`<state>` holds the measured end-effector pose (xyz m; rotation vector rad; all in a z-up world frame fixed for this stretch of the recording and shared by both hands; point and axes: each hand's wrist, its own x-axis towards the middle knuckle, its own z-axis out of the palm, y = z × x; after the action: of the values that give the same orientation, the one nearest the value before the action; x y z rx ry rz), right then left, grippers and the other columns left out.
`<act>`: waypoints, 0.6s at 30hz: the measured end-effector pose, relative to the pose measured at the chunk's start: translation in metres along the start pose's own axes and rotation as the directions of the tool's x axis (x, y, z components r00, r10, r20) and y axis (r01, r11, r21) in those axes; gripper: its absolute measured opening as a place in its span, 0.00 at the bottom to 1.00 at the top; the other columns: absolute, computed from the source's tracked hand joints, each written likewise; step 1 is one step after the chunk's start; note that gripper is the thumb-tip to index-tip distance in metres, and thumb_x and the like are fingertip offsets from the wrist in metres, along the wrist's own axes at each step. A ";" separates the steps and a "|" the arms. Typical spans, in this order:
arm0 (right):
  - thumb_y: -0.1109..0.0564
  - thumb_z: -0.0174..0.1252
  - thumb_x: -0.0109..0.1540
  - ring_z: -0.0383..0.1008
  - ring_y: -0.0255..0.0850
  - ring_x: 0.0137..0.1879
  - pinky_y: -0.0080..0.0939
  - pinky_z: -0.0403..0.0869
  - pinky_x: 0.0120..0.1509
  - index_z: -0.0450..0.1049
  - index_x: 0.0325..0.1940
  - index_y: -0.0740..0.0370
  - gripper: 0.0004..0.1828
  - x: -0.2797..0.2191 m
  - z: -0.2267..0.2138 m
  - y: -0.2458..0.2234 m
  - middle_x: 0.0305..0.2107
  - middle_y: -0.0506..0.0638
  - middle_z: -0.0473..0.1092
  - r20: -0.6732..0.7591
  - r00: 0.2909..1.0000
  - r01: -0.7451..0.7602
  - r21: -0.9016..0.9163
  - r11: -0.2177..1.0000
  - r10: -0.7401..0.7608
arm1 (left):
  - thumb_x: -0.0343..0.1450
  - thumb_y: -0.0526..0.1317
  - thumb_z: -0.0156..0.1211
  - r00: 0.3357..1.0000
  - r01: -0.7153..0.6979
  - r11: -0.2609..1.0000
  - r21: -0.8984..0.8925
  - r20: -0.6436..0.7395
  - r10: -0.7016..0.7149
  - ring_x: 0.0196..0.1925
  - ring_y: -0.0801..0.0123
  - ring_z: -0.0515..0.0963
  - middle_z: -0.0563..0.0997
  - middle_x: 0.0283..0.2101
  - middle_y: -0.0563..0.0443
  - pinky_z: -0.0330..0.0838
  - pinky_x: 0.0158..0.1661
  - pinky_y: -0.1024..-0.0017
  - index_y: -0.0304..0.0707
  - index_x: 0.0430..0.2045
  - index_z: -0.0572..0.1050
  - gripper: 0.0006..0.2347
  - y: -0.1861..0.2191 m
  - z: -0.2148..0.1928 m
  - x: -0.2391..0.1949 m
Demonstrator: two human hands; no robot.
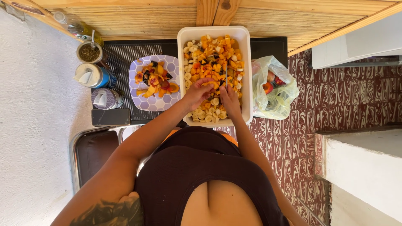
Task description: The person cuts various fruits, including peaches and bananas, into small pieces using a knife. They place the cut fruit into a large white container and discard the peels and pits onto a plate.
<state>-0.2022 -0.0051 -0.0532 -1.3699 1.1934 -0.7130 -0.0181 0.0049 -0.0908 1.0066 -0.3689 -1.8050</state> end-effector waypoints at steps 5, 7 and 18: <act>0.37 0.36 0.75 0.56 0.28 0.17 0.30 0.59 0.25 0.64 0.43 0.67 0.29 0.005 0.021 0.019 0.13 0.42 0.58 -0.007 1.000 -0.006 0.070 0.998 0.006 | 0.69 0.32 0.70 0.999 -0.007 0.999 -0.054 -0.035 0.005 0.40 0.69 0.86 0.82 0.38 0.48 0.82 0.42 0.78 0.33 0.44 0.77 0.12 -0.010 0.008 0.003; 0.37 0.32 0.75 0.51 0.26 0.15 0.27 0.56 0.22 0.66 0.36 0.61 0.29 0.003 0.025 0.003 0.12 0.39 0.54 0.010 1.000 0.003 0.124 0.992 -0.004 | 0.68 0.32 0.71 0.999 -0.013 0.998 -0.055 -0.039 0.011 0.39 0.69 0.86 0.82 0.37 0.49 0.82 0.43 0.77 0.32 0.41 0.78 0.10 -0.007 0.015 -0.001; 0.30 0.32 0.73 0.40 0.28 0.14 0.29 0.49 0.18 0.54 0.20 0.45 0.32 0.010 0.024 -0.041 0.10 0.36 0.46 0.182 0.968 -0.217 0.270 0.938 0.172 | 0.69 0.37 0.67 0.946 -0.139 0.888 0.438 -0.207 0.250 0.34 0.72 0.86 0.82 0.36 0.49 0.82 0.35 0.75 0.41 0.43 0.81 0.10 0.010 -0.001 0.011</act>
<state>-0.1669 -0.0116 -0.0205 -1.0283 1.0383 -0.5993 -0.0129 -0.0088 -0.0905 1.4320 -0.6901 -1.4141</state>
